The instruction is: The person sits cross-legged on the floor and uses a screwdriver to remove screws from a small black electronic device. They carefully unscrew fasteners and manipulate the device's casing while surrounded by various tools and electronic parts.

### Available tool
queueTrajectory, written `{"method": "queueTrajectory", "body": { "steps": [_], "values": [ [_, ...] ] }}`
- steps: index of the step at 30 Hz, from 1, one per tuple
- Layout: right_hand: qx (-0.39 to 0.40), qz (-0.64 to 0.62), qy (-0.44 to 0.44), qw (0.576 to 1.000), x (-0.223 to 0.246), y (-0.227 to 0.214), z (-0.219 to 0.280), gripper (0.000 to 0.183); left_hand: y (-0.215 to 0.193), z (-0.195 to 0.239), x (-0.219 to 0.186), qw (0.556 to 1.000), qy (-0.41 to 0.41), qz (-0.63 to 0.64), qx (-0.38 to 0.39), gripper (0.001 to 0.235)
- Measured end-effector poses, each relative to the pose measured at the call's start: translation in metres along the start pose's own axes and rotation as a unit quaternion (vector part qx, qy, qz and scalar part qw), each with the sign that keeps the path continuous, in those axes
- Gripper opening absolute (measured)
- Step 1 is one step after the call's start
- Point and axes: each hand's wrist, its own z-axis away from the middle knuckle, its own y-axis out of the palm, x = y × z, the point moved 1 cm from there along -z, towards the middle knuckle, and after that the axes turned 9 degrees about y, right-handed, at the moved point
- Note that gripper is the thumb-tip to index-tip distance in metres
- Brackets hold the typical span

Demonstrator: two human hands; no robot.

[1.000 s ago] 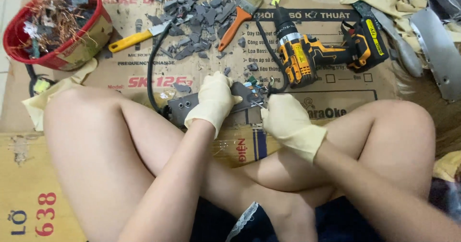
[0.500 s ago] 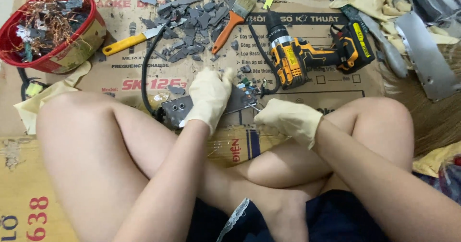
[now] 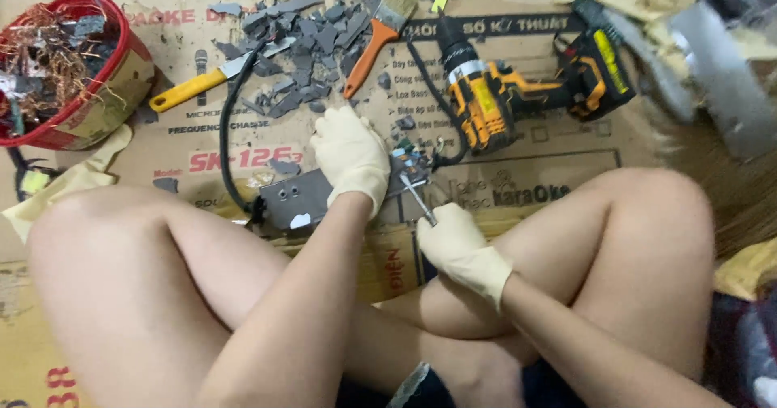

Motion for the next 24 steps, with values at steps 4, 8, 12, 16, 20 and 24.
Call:
{"method": "queueTrajectory", "body": {
  "steps": [4, 8, 12, 16, 20, 24],
  "values": [
    [0.015, -0.001, 0.002, 1.000, 0.000, -0.007, 0.002, 0.027, 0.024, -0.012, 0.004, 1.000, -0.003, -0.009, -0.004, 0.040],
    [0.068, -0.113, 0.022, 0.991, 0.009, -0.022, 0.030, 0.027, 0.020, -0.011, 0.003, 1.000, -0.003, -0.017, -0.003, 0.037],
    [0.228, -0.318, 0.069, 0.918, 0.016, -0.013, 0.039, 0.036, 0.016, -0.009, 0.002, 1.000, 0.000, -0.011, 0.010, 0.039],
    [0.269, -0.382, 0.082, 0.880, 0.021, -0.005, 0.043, 0.032, 0.035, -0.014, 0.006, 1.000, 0.003, -0.006, 0.026, 0.050],
    [0.229, -0.222, 0.073, 0.945, 0.020, -0.052, 0.042, 0.030, 0.018, -0.007, 0.002, 1.000, 0.014, -0.013, -0.025, 0.032],
    [0.126, -0.199, -0.012, 0.972, 0.020, -0.097, 0.055, 0.030, 0.013, -0.003, 0.003, 0.999, 0.013, -0.002, -0.046, 0.030]
  ]
}}
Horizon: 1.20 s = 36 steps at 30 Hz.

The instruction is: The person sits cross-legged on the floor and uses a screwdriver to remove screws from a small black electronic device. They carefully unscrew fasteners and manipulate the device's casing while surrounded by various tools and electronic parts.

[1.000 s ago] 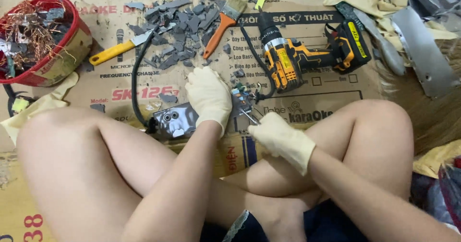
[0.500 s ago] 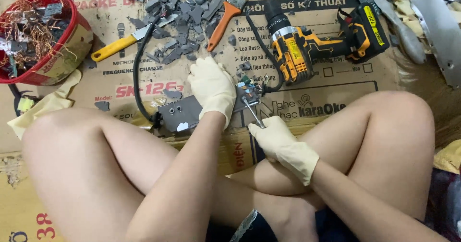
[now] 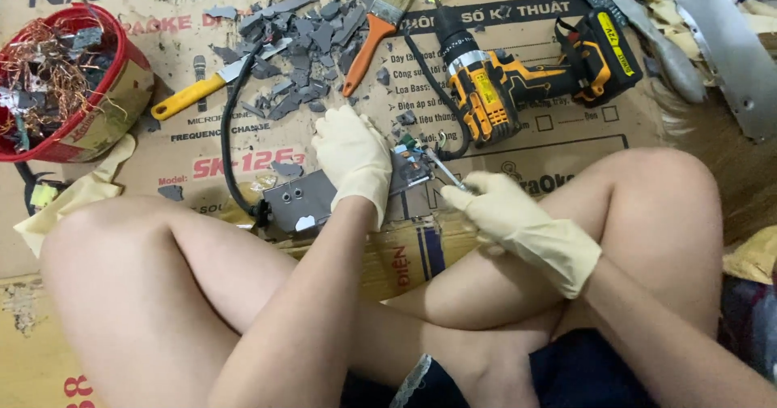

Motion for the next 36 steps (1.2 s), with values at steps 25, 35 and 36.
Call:
{"method": "queueTrajectory", "body": {
  "steps": [25, 35, 36],
  "values": [
    [-0.112, 0.160, -0.004, 0.981, 0.012, 0.023, -0.050, 0.033, 0.022, 0.031, 0.009, 0.989, 0.003, 0.014, -0.145, 0.031],
    [-0.040, 0.111, 0.045, 0.992, 0.033, 0.011, -0.031, 0.034, 0.014, 0.033, 0.008, 0.985, 0.017, 0.014, -0.171, 0.029],
    [-0.042, 0.117, 0.043, 0.991, 0.033, 0.010, -0.032, 0.034, 0.015, 0.033, 0.007, 0.984, 0.019, 0.013, -0.176, 0.029]
  ]
}}
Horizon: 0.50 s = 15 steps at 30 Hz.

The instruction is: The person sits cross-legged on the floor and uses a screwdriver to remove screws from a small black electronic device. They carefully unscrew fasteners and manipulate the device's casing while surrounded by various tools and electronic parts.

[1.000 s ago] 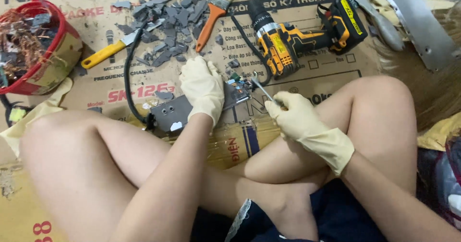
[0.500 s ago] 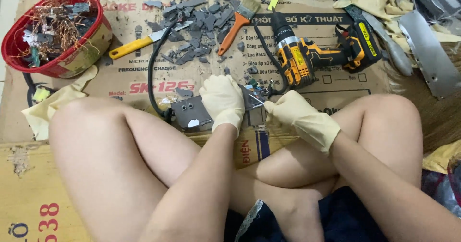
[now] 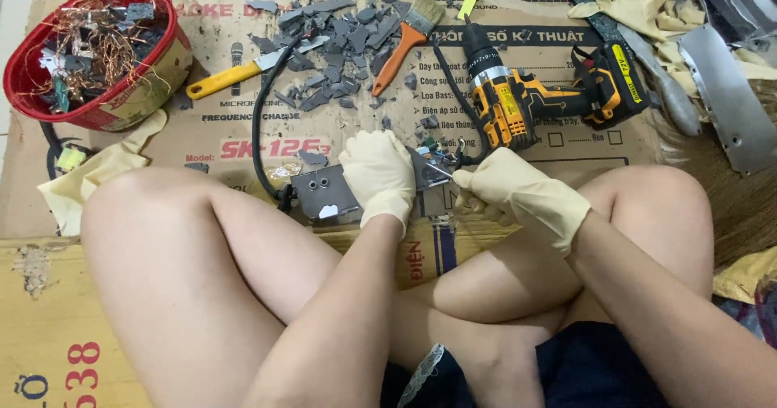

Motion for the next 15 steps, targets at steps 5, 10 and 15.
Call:
{"method": "queueTrajectory", "body": {
  "steps": [5, 10, 15],
  "values": [
    [-0.012, 0.020, -0.001, 1.000, 0.004, 0.002, -0.005, 0.036, 0.007, 0.001, 0.003, 1.000, 0.002, 0.006, -0.026, 0.029],
    [-0.013, 0.026, 0.010, 1.000, 0.008, 0.001, 0.003, 0.032, 0.009, 0.002, 0.003, 0.999, 0.007, 0.007, -0.037, 0.027],
    [-0.003, 0.090, 0.011, 0.996, 0.021, 0.003, 0.009, 0.039, 0.009, 0.002, 0.003, 0.999, 0.009, 0.014, -0.032, 0.026]
  ]
}}
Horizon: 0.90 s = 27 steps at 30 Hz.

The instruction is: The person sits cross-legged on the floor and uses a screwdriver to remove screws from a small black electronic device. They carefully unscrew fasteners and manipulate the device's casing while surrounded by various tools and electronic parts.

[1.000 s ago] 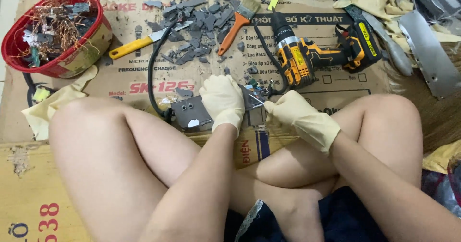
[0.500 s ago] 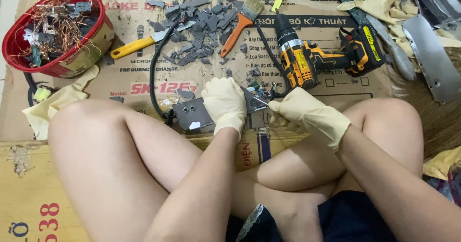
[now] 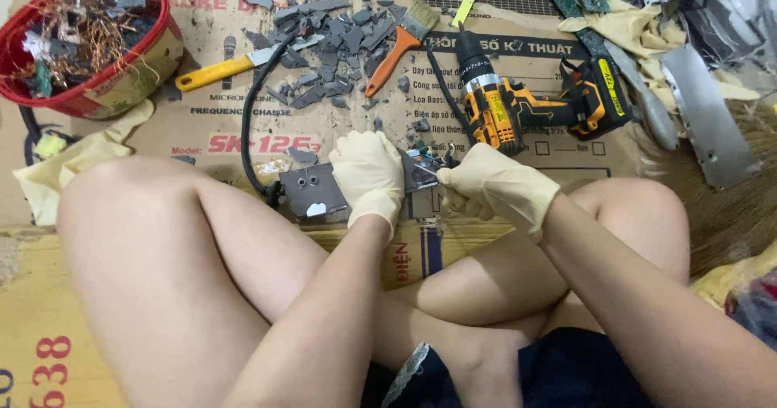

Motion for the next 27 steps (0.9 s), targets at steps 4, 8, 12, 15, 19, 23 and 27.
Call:
{"method": "queueTrajectory", "body": {
  "steps": [4, 8, 12, 15, 19, 23, 27],
  "values": [
    [-0.013, 0.038, -0.010, 0.999, 0.004, 0.006, -0.015, 0.037, 0.000, 0.001, 0.000, 1.000, -0.011, 0.017, -0.011, 0.025],
    [-0.009, 0.085, -0.003, 0.996, 0.018, -0.002, -0.005, 0.034, -0.001, 0.001, 0.000, 1.000, -0.007, 0.018, -0.019, 0.024],
    [-0.032, 0.182, -0.030, 0.982, 0.026, 0.003, -0.012, 0.033, -0.003, -0.001, -0.001, 1.000, -0.008, 0.009, -0.028, 0.021],
    [-0.039, 0.099, -0.042, 0.993, 0.014, 0.011, -0.021, 0.033, 0.000, 0.000, -0.004, 0.999, -0.001, 0.013, -0.030, 0.021],
    [-0.093, 0.054, -0.046, 0.993, -0.005, 0.040, -0.016, 0.051, 0.000, -0.004, -0.003, 0.999, 0.008, 0.008, -0.033, 0.021],
    [-0.080, -0.036, -0.051, 0.995, -0.026, 0.065, -0.043, 0.043, 0.002, 0.001, -0.001, 1.000, 0.011, 0.009, -0.026, 0.025],
    [0.144, -0.266, 0.009, 0.953, -0.015, 0.047, 0.015, 0.033, 0.017, 0.000, 0.003, 0.999, 0.007, -0.002, -0.035, 0.026]
  ]
}}
